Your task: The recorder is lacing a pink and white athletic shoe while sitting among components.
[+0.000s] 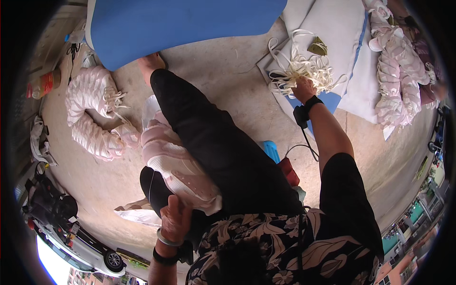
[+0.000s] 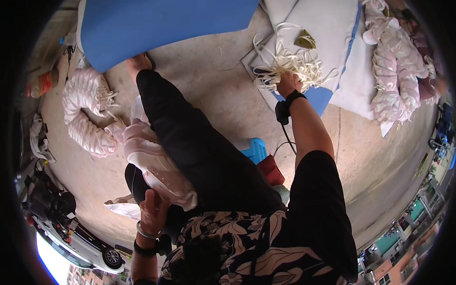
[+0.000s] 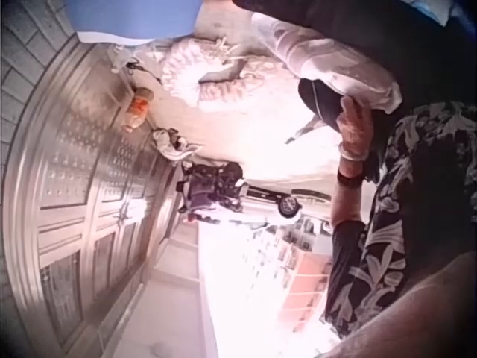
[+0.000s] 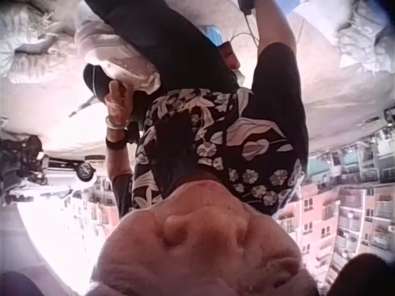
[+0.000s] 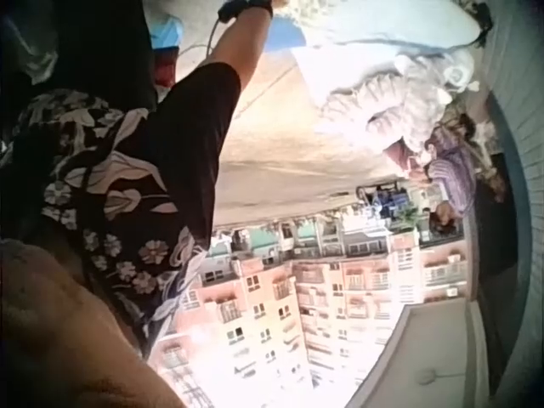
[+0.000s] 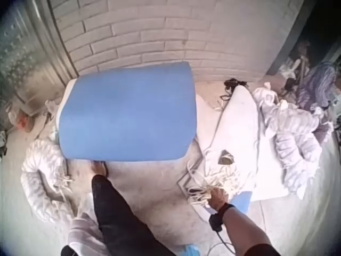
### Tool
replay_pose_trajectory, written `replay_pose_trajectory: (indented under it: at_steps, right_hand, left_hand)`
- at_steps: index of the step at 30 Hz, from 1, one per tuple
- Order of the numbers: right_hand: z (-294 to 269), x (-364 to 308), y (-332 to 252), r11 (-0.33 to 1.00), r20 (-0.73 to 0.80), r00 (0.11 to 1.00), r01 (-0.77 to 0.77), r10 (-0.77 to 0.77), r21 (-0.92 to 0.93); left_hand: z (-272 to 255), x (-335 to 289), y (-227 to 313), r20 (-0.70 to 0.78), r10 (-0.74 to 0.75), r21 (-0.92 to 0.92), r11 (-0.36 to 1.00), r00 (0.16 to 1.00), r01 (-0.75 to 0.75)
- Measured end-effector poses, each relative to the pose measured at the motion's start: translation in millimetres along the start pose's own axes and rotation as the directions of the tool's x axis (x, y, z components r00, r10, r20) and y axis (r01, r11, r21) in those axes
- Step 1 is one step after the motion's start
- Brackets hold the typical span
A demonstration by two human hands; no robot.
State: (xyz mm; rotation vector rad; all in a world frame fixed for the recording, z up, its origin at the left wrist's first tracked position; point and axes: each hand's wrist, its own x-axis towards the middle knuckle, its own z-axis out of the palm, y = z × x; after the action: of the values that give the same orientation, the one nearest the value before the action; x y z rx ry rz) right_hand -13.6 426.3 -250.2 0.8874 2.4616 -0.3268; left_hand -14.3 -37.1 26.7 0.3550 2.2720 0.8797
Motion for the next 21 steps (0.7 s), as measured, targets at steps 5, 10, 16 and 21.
replay_pose_trajectory:
  at_steps: [5, 10, 16, 21]
  right_hand:
    - [0.8, -7.8, 5.8, 1.000, -0.075, 0.997, 0.014, -0.012, 0.027]
    - [-11.7, -40.4, 0.6, 0.776, -0.646, 0.756, 0.467, -0.101, 0.425]
    - [-100.2, -153.5, -64.9, 0.481, -0.782, 0.542, 0.797, -0.308, 0.364]
    - [-151.7, -227.5, -89.1, 0.246, -0.678, 0.436, 0.898, -0.591, 0.364]
  left_hand:
    - [2.8, 0.2, -1.4, -0.055, 0.091, 0.025, 0.996, 0.994, -0.090]
    - [7.6, -1.0, -6.1, -0.068, 0.172, 0.117, 0.980, 0.983, -0.163]
    - [5.8, -6.7, -1.5, -0.134, 0.204, 0.253, 0.953, 0.970, -0.166]
    - [0.6, -6.6, 22.3, -0.267, 0.333, 0.370, 0.902, 0.904, -0.223]
